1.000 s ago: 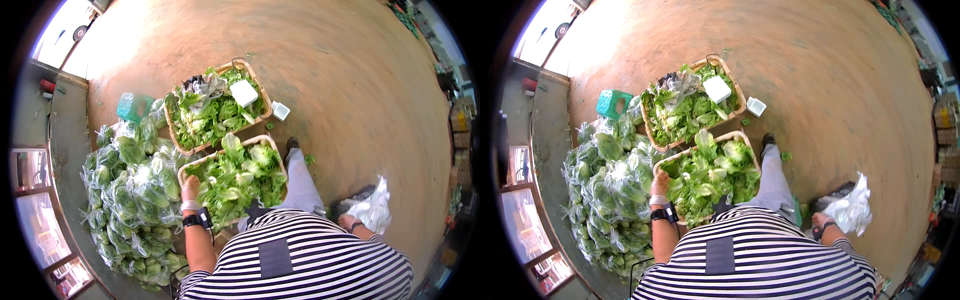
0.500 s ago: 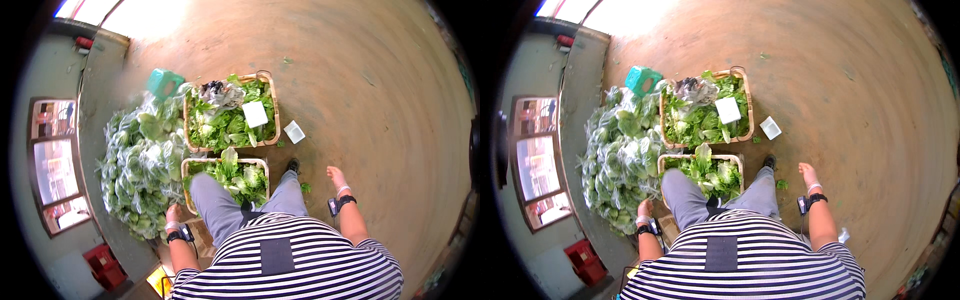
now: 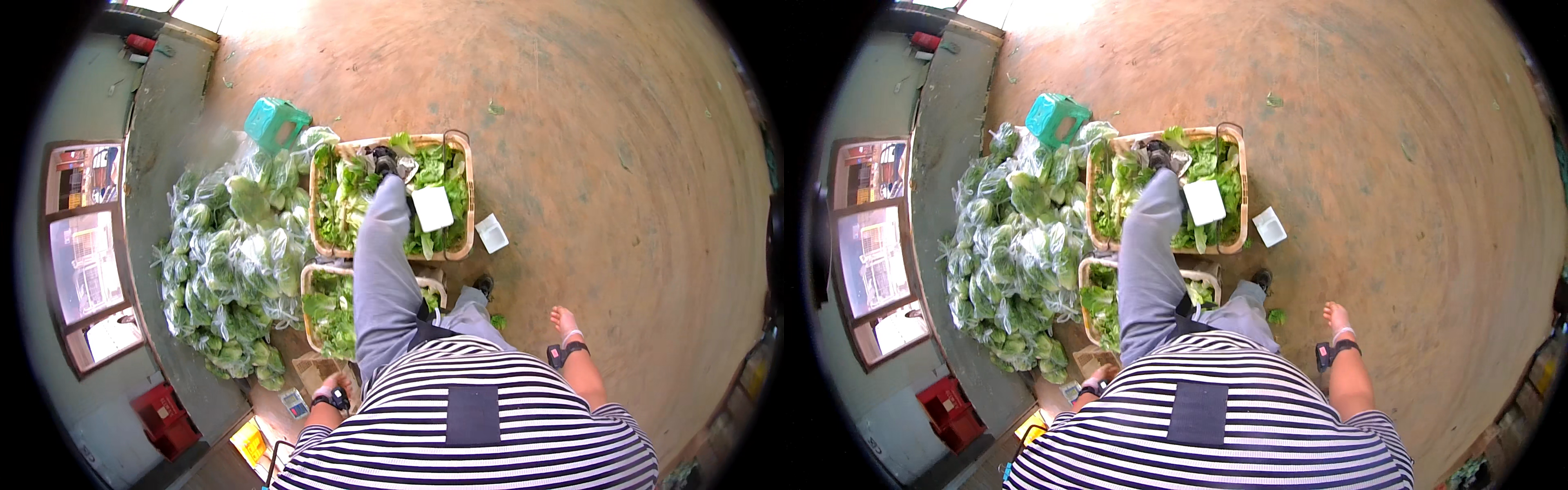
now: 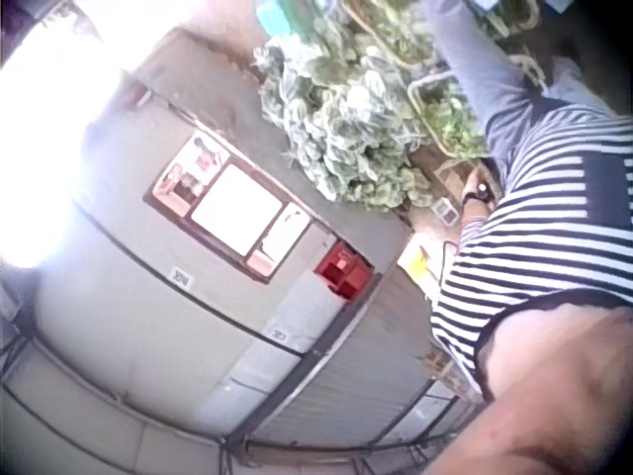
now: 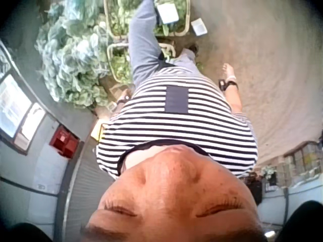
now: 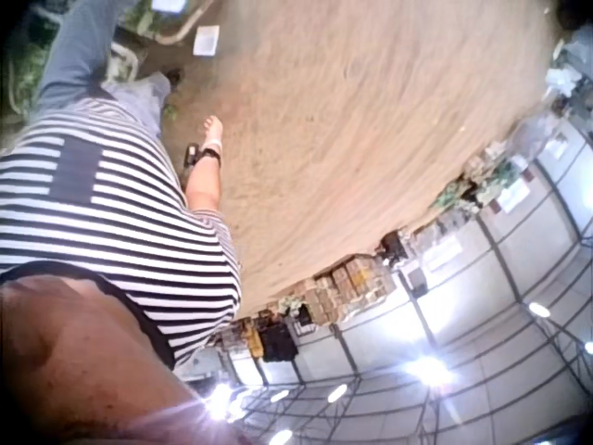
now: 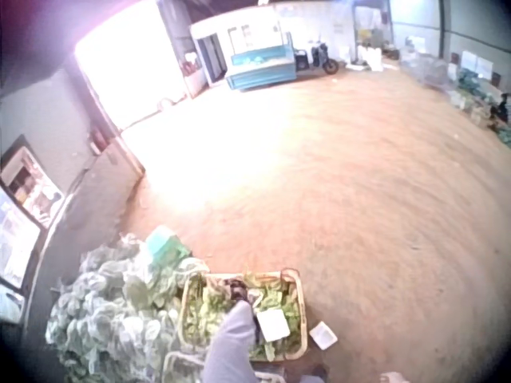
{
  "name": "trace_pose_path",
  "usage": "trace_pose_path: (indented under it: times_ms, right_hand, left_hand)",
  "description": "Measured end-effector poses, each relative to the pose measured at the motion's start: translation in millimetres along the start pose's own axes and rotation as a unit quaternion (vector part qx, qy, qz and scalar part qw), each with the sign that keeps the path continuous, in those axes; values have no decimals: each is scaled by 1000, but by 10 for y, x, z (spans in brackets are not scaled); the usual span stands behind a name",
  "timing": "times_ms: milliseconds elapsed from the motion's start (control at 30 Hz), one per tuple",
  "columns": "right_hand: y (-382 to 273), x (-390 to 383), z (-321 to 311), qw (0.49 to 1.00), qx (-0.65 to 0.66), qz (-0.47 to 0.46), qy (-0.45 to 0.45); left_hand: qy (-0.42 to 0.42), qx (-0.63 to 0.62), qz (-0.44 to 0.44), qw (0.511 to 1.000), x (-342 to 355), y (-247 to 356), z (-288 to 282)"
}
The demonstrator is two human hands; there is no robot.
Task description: The person trims lettuce heads with a knife, removes outer leaves, and places them into plastic bags while working in a produce warehouse.
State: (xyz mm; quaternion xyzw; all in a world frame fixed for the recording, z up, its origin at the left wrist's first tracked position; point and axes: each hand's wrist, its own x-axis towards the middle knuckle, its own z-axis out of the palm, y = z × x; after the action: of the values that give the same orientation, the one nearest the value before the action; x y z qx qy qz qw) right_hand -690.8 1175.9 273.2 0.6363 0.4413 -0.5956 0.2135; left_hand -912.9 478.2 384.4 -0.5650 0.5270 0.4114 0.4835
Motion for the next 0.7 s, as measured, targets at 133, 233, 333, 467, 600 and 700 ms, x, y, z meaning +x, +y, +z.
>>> trace_pose_path:
  times_ms: [133, 233, 333, 467, 600, 700]
  right_hand:
    - [-166, 150, 119, 997, 48, 43, 42]
    - [-738, 154, 471, 996, -3, 75, 52]
    - [-1280, 346, 883, 1000, -22, -8, -18]
    - [-2418, -146, 1792, 982, 56, -159, -88]
    - [-2960, -807, 2068, 916, -84, -353, -173]
    - [-2746, -621, 1676, 912, -54, -362, -187]
  left_hand:
    - [55, 114, 270, 955, 136, 1813, 120]
    - [43, 43, 394, 917, 104, 3167, 885]
    - [27, 142, 430, 891, -312, 4105, 1431]
    - [34, 244, 393, 886, -559, 4377, 1840]
    - [38, 251, 388, 886, -880, 4138, 1952]
    - [28, 227, 467, 854, -982, 3624, 1798]
